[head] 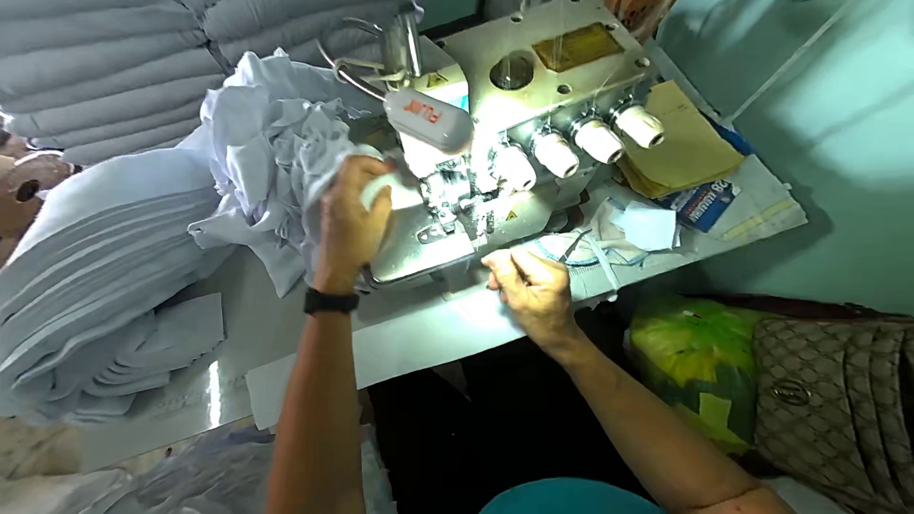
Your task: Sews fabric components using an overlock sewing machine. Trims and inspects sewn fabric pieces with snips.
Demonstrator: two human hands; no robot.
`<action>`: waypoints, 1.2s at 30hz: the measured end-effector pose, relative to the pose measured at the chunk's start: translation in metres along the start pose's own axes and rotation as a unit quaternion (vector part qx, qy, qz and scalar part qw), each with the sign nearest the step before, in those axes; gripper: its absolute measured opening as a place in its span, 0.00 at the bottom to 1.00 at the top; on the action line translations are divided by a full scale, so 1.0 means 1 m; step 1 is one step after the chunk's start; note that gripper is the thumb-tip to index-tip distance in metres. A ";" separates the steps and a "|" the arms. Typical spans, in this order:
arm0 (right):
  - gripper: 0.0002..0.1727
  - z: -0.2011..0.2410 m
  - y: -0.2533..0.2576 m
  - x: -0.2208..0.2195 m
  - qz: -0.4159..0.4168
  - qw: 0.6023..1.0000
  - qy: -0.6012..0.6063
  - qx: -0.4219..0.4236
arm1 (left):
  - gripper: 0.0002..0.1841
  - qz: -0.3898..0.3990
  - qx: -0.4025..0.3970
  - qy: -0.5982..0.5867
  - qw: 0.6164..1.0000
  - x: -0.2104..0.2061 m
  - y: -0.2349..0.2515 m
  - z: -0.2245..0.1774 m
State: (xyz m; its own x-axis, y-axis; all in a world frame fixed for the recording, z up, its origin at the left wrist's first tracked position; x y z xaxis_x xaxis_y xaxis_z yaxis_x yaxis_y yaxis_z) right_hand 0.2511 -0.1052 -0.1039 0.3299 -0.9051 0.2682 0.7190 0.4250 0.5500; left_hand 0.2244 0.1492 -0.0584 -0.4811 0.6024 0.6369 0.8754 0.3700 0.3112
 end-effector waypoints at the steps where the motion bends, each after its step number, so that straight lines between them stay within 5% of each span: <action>1: 0.13 -0.003 -0.005 0.011 0.005 0.999 0.006 -0.046 | 0.18 -0.026 -0.019 -0.058 0.998 -0.001 0.004 0.013; 4: 0.10 -0.009 -0.015 0.044 -0.012 0.980 0.028 -0.194 | 0.17 -0.095 -0.030 -0.210 0.973 -0.007 -0.009 0.030; 7: 0.05 -0.016 -0.030 0.068 0.023 0.966 0.012 -0.257 | 0.18 -0.115 0.008 -0.231 0.966 -0.009 -0.058 0.014; 14: 0.10 -0.027 -0.044 0.059 0.157 0.960 -0.163 -0.163 | 0.15 -0.176 0.137 0.070 0.972 0.004 -0.188 0.018; 18: 0.15 -0.024 -0.044 0.047 0.207 0.930 -0.259 -0.160 | 0.18 -0.119 0.246 0.201 0.941 0.009 -0.237 0.023; 25: 0.13 -0.030 -0.048 0.055 0.242 0.890 -0.362 -0.137 | 0.17 -0.117 0.207 0.200 0.950 0.001 -0.233 0.046; 28: 0.21 -0.036 -0.034 0.078 0.192 0.865 -0.415 -0.207 | 0.14 -0.107 0.166 0.185 0.963 0.005 -0.238 0.047; 30: 0.23 -0.024 -0.029 0.075 0.142 0.882 -0.388 -0.226 | 0.11 -0.101 0.137 0.155 0.973 0.010 -0.240 0.044; 32: 0.19 -0.010 -0.032 0.058 0.109 0.938 -0.290 -0.156 | 0.11 -0.093 0.124 0.141 0.978 0.024 -0.242 0.042; 34: 0.07 0.002 -0.031 0.037 0.089 0.986 -0.098 -0.097 | 0.14 -0.095 0.140 0.153 0.973 0.048 -0.245 0.045; 36: 0.10 0.025 -0.017 0.030 0.081 0.988 0.113 -0.070 | 0.19 -0.090 0.151 0.153 0.972 0.068 -0.249 0.054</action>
State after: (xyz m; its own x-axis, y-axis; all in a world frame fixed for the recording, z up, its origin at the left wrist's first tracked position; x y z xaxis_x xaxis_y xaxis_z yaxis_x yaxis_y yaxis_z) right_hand 0.2334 -0.1390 -0.0849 0.5645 -0.8115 0.1511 0.7181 0.5731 0.3949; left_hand -0.0287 0.1364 -0.1299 -0.5481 0.2867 0.7857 0.7015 0.6691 0.2452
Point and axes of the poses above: each hand's wrist, its own y-axis towards the middle knuckle, its own x-axis out of the back of the hand, z = x × y, the point moved 1 cm from there along y, towards the middle knuckle, and after that the axes turned 6 degrees about x, right-handed, at the moved point
